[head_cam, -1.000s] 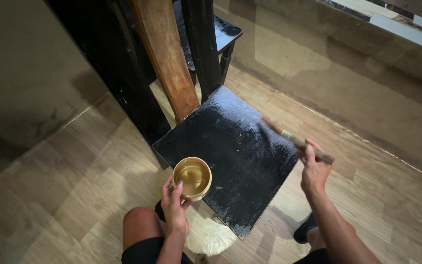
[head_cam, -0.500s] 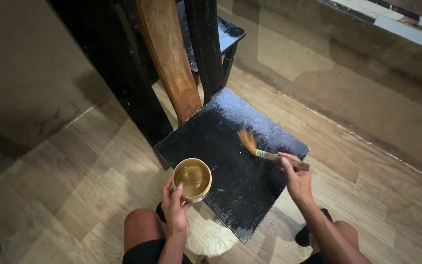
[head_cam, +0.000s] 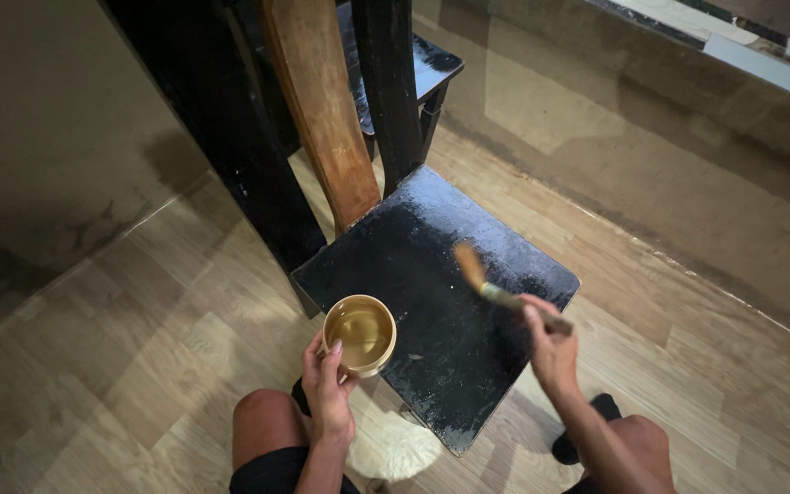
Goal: The person applies a yellowish liquid to a black wooden chair using a paintbrush. They repeatedly dip the brush into a small container and coat the chair seat and backrest in smooth strokes.
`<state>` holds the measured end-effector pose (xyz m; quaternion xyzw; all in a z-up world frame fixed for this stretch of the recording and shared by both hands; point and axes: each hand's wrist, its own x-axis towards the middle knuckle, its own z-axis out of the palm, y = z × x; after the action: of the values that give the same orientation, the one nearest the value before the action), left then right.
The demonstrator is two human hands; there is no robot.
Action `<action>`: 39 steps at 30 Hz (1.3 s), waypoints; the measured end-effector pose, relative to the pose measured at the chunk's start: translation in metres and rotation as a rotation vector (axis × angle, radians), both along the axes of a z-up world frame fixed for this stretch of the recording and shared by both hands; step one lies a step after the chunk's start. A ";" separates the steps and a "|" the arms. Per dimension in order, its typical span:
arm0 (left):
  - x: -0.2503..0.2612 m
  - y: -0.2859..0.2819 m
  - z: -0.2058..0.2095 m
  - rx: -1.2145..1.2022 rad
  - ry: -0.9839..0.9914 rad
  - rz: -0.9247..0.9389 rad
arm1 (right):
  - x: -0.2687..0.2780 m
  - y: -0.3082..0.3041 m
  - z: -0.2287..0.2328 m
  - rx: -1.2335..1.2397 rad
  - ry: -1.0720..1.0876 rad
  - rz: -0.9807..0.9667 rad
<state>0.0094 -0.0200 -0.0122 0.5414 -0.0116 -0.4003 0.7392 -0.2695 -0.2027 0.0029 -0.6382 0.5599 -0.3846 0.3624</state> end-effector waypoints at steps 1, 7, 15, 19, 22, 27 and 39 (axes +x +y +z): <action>0.001 0.000 0.001 0.016 0.002 0.002 | 0.004 0.009 0.001 0.013 -0.044 0.061; 0.005 0.002 0.007 0.056 -0.028 0.019 | 0.002 0.032 0.009 0.066 -0.070 0.116; 0.008 0.012 0.006 -0.008 -0.005 0.059 | 0.005 0.019 0.012 -0.080 -0.118 -0.016; 0.012 0.013 0.003 -0.055 0.010 0.084 | 0.022 0.053 0.010 0.007 -0.055 0.129; 0.015 0.018 0.004 -0.024 -0.007 0.089 | 0.030 0.087 0.018 0.358 0.165 0.042; 0.018 0.023 0.004 -0.048 0.000 0.107 | 0.034 0.112 0.024 0.091 -0.171 0.265; 0.019 0.028 0.010 -0.080 0.049 0.115 | 0.028 0.117 0.004 0.166 -0.137 0.082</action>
<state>0.0282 0.0077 -0.0022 0.5011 0.0215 -0.3695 0.7822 -0.2417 -0.0852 0.0073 -0.6006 0.5372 -0.3646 0.4667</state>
